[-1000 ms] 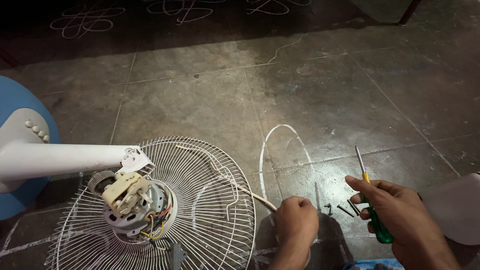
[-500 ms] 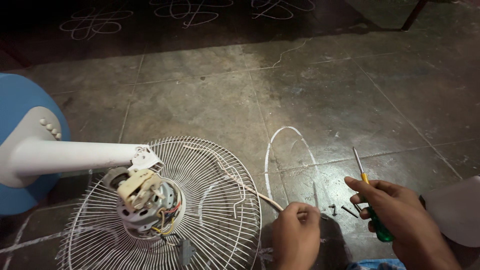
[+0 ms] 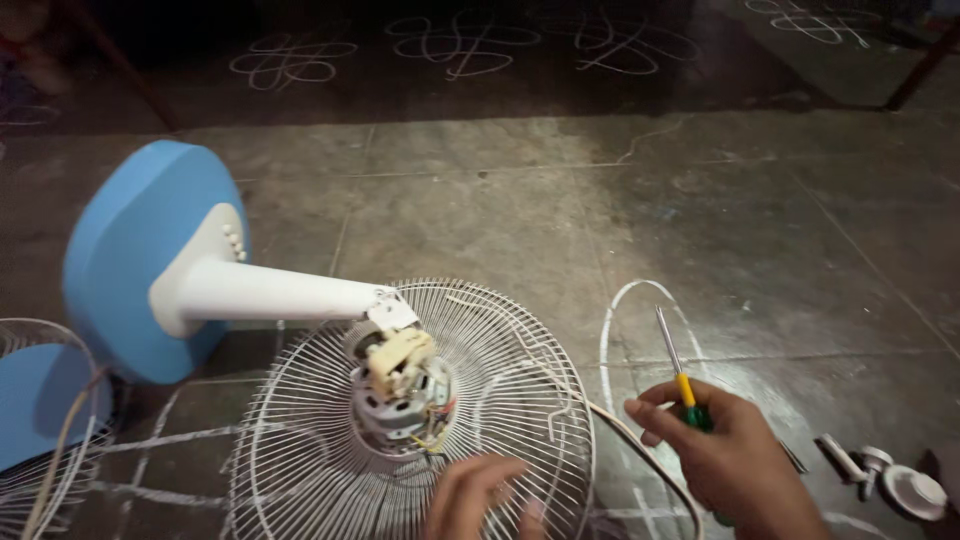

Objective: The person uses a screwdriver to remove screws from the motor housing of an electric fan. They loosen and remove several screws, then detach a plastic component from the motor assembly.

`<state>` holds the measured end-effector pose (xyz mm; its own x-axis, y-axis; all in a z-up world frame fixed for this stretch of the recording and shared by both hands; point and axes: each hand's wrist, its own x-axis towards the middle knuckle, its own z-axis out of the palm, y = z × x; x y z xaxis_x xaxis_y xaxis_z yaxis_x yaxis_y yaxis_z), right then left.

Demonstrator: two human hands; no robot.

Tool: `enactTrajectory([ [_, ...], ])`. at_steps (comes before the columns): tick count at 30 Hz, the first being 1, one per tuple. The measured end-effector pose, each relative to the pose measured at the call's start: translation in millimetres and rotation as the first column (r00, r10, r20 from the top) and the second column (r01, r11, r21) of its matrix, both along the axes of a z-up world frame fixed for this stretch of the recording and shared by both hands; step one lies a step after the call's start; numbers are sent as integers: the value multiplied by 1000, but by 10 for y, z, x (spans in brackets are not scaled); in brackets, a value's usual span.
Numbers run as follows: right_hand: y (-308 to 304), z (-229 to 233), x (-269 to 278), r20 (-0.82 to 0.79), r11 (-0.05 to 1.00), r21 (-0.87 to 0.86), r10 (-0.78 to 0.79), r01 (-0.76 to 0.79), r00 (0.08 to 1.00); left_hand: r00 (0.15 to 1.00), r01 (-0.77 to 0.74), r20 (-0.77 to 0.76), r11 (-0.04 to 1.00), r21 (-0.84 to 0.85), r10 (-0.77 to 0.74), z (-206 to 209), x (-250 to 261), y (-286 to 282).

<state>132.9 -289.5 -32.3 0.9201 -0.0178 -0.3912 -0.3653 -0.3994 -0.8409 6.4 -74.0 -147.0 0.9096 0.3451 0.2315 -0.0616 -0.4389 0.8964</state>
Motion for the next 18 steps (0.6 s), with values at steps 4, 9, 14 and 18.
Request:
enactTrajectory([
  [4, 363, -89, -122, 83, 995, -50, 94, -90, 992, 870, -465, 301, 854, 233, 391, 586, -86, 582],
  [9, 771, -223, -208, 63, 966, -171, 206, -192, 977, 838, -505, 351, 837, 210, 417, 941, 71, 910],
  [14, 1126, -350, -212, 574, 929, 16, 294, -370, 764, 910, -405, 115, 913, 45, 398, 801, 179, 963],
  [18, 1313, -283, -197, 174, 977, 74, 185, -200, 967, 902, -417, 136, 909, 25, 410, 648, 200, 982],
])
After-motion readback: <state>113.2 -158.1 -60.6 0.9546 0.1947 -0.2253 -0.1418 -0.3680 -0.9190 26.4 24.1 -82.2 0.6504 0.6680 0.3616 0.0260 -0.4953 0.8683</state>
